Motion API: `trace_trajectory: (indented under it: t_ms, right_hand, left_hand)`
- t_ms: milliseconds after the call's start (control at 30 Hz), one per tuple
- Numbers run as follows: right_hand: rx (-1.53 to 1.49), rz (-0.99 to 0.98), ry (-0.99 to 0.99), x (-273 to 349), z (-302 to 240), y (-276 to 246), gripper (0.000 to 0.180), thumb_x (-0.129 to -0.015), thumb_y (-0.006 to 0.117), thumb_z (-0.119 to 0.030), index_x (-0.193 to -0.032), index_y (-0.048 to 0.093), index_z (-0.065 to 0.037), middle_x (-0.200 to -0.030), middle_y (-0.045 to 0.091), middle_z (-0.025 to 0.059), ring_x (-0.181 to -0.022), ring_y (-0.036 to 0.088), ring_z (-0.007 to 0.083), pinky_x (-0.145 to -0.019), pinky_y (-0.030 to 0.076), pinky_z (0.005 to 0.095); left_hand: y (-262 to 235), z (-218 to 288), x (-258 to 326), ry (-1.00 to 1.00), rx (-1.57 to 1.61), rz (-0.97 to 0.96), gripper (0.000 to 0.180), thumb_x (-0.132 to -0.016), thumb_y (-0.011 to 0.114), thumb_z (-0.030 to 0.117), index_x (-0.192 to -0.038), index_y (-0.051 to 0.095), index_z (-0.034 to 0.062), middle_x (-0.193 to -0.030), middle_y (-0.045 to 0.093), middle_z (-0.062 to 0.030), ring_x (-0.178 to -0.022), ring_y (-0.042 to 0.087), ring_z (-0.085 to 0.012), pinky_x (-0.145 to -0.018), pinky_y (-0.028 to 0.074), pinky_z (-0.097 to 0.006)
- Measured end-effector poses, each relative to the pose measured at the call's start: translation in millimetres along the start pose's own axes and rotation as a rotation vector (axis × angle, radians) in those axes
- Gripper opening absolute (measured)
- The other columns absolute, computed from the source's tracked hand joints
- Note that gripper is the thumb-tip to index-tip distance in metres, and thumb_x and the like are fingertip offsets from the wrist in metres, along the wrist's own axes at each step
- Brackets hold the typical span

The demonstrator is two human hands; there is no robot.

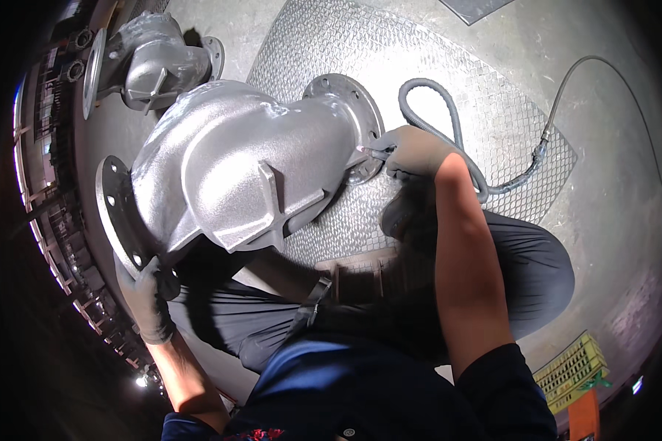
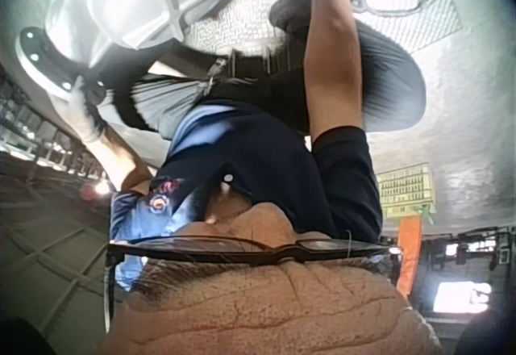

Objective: The person smooths and finishes the edges of large metal castings using a handheld pneumatic die grinder.

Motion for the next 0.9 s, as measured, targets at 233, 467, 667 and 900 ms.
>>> trace_trajectory:
  t_ms: [233, 467, 667, 900]
  right_hand:
    - [0.199, -0.017, 0.160, 5.5, -18.1, -4.1, 0.029, -0.092, 0.071, -0.015, -0.119, 0.080, -0.009, -0.105, 0.080, 0.0134, -0.092, 0.074, 0.0276, -0.085, 0.056, 0.0374]
    - [-0.154, -0.030, 0.140, -5.5, 14.5, 3.4, 0.042, -0.077, 0.065, -0.004, -0.117, 0.080, -0.005, -0.084, 0.076, 0.0120, -0.070, 0.066, 0.0183, -0.068, 0.054, 0.0338]
    - [-0.156, -0.015, 0.049, -12.9, 24.4, 8.3, 0.047, -0.077, 0.067, -0.004, -0.122, 0.080, -0.006, -0.080, 0.074, 0.0101, -0.064, 0.064, 0.0170, -0.064, 0.054, 0.0333]
    - [-0.041, 0.023, 0.038, -10.7, 18.9, 4.7, 0.045, -0.078, 0.064, -0.003, -0.121, 0.080, -0.006, -0.081, 0.075, 0.0119, -0.065, 0.066, 0.0189, -0.065, 0.054, 0.0342]
  left_hand:
    - [10.2, 12.3, 5.5, -0.012, -0.030, 0.016, 0.058, -0.088, 0.069, 0.001, -0.144, 0.055, -0.0013, -0.103, 0.065, -0.0031, -0.085, 0.062, -0.0116, -0.075, 0.051, -0.028]
    - [-1.2, 1.3, 0.3, -0.021, -0.017, 0.011, 0.059, -0.089, 0.069, 0.001, -0.146, 0.054, -0.0010, -0.106, 0.066, -0.0044, -0.087, 0.063, -0.0121, -0.076, 0.052, -0.028]
    - [7.5, 8.5, 5.7, 0.002, 0.009, 0.012, 0.055, -0.089, 0.069, -0.001, -0.143, 0.056, -0.0013, -0.103, 0.066, -0.0034, -0.084, 0.062, -0.0111, -0.072, 0.051, -0.028]
    - [2.2, 1.3, -1.1, -0.014, -0.017, 0.018, 0.055, -0.089, 0.068, -0.002, -0.142, 0.056, -0.0011, -0.098, 0.064, -0.0018, -0.079, 0.060, -0.0100, -0.069, 0.049, -0.027]
Point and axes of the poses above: each hand's wrist, its own x-axis away from the middle knuckle, its own y-axis out of the palm, z = x × y, the point moved 6 cm from there along -x, towards the middle knuckle
